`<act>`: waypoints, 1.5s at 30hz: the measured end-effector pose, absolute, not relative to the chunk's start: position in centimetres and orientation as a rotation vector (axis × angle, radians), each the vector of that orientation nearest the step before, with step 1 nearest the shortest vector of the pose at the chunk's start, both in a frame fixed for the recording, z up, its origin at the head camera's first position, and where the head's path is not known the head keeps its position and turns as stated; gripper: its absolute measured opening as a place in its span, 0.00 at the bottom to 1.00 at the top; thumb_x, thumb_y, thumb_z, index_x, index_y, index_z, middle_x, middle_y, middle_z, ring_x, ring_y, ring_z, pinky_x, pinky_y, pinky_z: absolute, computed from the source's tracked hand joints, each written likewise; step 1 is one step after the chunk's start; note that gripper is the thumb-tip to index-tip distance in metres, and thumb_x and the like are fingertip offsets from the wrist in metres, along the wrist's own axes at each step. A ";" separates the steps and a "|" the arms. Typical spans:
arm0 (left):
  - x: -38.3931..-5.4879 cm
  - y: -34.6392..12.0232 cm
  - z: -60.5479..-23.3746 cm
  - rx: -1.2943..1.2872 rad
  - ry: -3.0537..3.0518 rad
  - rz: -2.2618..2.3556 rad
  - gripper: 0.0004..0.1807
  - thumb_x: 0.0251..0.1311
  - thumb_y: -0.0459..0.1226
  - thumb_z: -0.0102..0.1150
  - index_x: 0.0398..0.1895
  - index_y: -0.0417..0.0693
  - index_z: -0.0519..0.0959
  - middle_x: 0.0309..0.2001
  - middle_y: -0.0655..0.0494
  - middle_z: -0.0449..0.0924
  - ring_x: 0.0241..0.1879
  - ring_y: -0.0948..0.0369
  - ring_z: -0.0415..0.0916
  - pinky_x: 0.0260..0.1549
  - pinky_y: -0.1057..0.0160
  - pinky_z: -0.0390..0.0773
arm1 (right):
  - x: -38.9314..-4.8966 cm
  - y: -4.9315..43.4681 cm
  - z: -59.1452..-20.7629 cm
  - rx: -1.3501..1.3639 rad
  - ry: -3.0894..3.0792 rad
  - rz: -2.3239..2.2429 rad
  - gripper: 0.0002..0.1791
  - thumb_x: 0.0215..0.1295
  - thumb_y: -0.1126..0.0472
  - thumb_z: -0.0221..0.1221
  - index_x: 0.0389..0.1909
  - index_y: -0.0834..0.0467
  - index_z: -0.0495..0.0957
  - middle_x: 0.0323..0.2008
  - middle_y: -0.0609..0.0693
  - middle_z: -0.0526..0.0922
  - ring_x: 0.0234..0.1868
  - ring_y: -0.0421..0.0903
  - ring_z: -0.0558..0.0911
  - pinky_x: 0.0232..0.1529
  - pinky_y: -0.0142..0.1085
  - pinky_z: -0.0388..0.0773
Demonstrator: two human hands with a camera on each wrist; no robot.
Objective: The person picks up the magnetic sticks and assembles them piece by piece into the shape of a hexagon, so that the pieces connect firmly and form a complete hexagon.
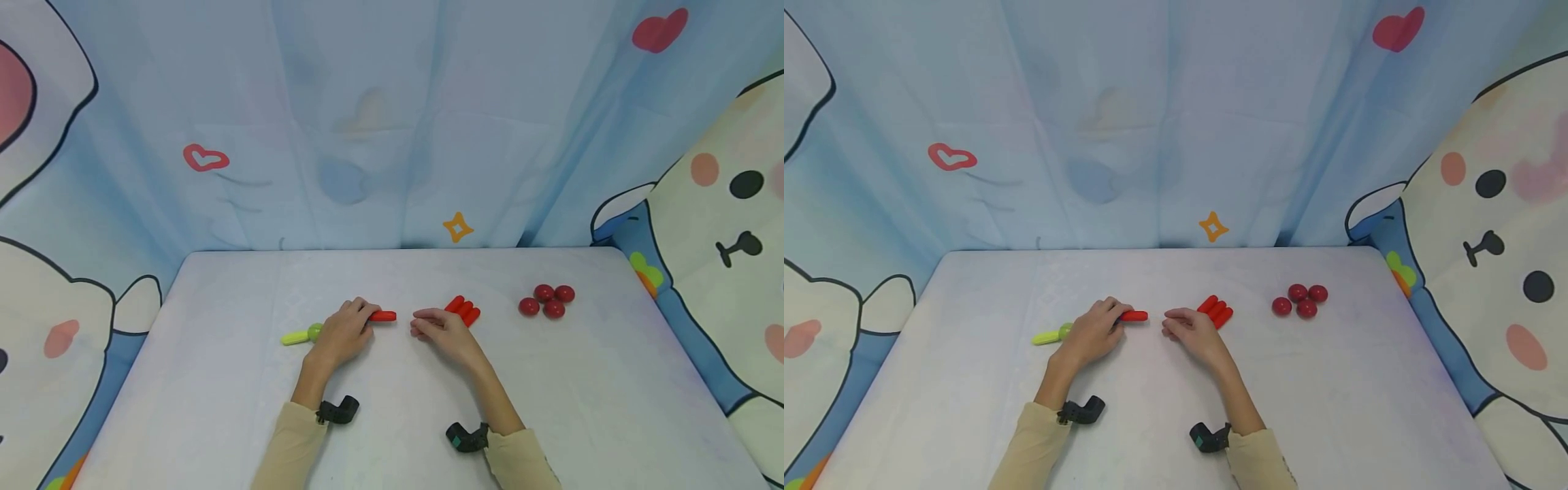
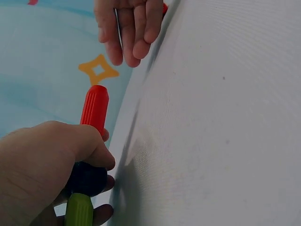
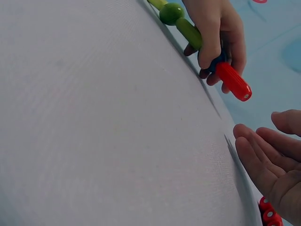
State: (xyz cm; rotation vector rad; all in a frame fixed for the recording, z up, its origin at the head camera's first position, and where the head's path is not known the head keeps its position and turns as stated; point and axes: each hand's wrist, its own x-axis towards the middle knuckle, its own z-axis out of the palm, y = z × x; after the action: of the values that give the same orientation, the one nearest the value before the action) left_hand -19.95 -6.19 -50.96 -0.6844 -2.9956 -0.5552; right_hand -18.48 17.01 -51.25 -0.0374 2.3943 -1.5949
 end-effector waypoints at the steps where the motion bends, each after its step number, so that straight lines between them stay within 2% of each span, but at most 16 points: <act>1: -19.9 -6.2 -50.9 -0.684 -2.993 -0.557 0.18 0.64 0.35 0.53 0.58 0.54 0.76 0.49 0.56 0.77 0.45 0.60 0.72 0.44 0.61 0.79 | -18.5 17.0 -51.3 -0.039 2.397 -1.594 0.20 0.70 0.54 0.57 0.57 0.60 0.76 0.44 0.55 0.87 0.45 0.47 0.86 0.52 0.38 0.81; 6: -19.9 -6.2 -50.9 -0.679 -2.980 -0.553 0.16 0.62 0.34 0.54 0.53 0.51 0.77 0.46 0.56 0.76 0.42 0.60 0.69 0.40 0.63 0.77 | -18.4 17.1 -51.2 -0.024 2.412 -1.571 0.19 0.69 0.55 0.57 0.57 0.60 0.77 0.43 0.54 0.87 0.44 0.46 0.86 0.51 0.39 0.81; 10: -20.0 -6.2 -50.9 -0.697 -2.982 -0.549 0.14 0.62 0.34 0.53 0.51 0.49 0.77 0.46 0.55 0.76 0.43 0.60 0.70 0.42 0.62 0.78 | -18.4 17.2 -51.2 -0.010 2.415 -1.570 0.19 0.69 0.55 0.57 0.57 0.59 0.77 0.43 0.54 0.87 0.44 0.46 0.86 0.51 0.39 0.81; 18: -20.1 -6.2 -51.1 -0.744 -2.976 -0.542 0.17 0.63 0.34 0.55 0.55 0.52 0.77 0.48 0.57 0.79 0.48 0.59 0.73 0.50 0.59 0.78 | -18.6 17.7 -51.2 -0.014 2.425 -1.563 0.20 0.70 0.54 0.57 0.57 0.59 0.76 0.44 0.55 0.86 0.44 0.46 0.86 0.52 0.39 0.81; 26: -19.9 -6.4 -51.2 -0.766 -2.942 -0.519 0.17 0.61 0.33 0.57 0.53 0.55 0.79 0.46 0.58 0.81 0.45 0.59 0.74 0.48 0.58 0.78 | -18.6 18.3 -50.9 -0.022 2.412 -1.569 0.20 0.70 0.53 0.57 0.57 0.59 0.76 0.46 0.56 0.86 0.45 0.47 0.86 0.53 0.39 0.81; 33: -19.8 -6.4 -51.2 -0.777 -2.921 -0.530 0.16 0.61 0.30 0.57 0.50 0.55 0.80 0.44 0.58 0.81 0.45 0.58 0.75 0.46 0.57 0.77 | -18.3 18.7 -50.6 -0.124 2.364 -1.611 0.22 0.70 0.55 0.56 0.59 0.65 0.74 0.50 0.62 0.84 0.48 0.53 0.85 0.53 0.42 0.80; 40: -19.8 -6.4 -51.3 -0.793 -2.892 -0.485 0.17 0.59 0.29 0.57 0.49 0.56 0.81 0.43 0.59 0.81 0.45 0.58 0.76 0.52 0.53 0.75 | -18.5 19.5 -50.1 -0.168 2.383 -1.571 0.23 0.70 0.54 0.56 0.59 0.63 0.74 0.50 0.59 0.84 0.47 0.50 0.86 0.54 0.38 0.80; 45: -19.8 -6.5 -51.4 -0.786 -2.908 -0.521 0.16 0.61 0.31 0.56 0.50 0.55 0.80 0.44 0.59 0.81 0.45 0.58 0.75 0.48 0.55 0.75 | -18.8 21.1 -49.6 -0.184 2.391 -1.610 0.24 0.71 0.52 0.55 0.61 0.63 0.72 0.52 0.60 0.83 0.51 0.52 0.84 0.54 0.37 0.80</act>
State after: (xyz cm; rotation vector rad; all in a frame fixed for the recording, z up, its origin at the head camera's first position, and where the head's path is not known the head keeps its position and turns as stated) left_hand -19.85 -6.51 -51.41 -0.7856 -2.9083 -0.5213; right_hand -18.77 21.13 -49.56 -0.1839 2.3914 -1.6095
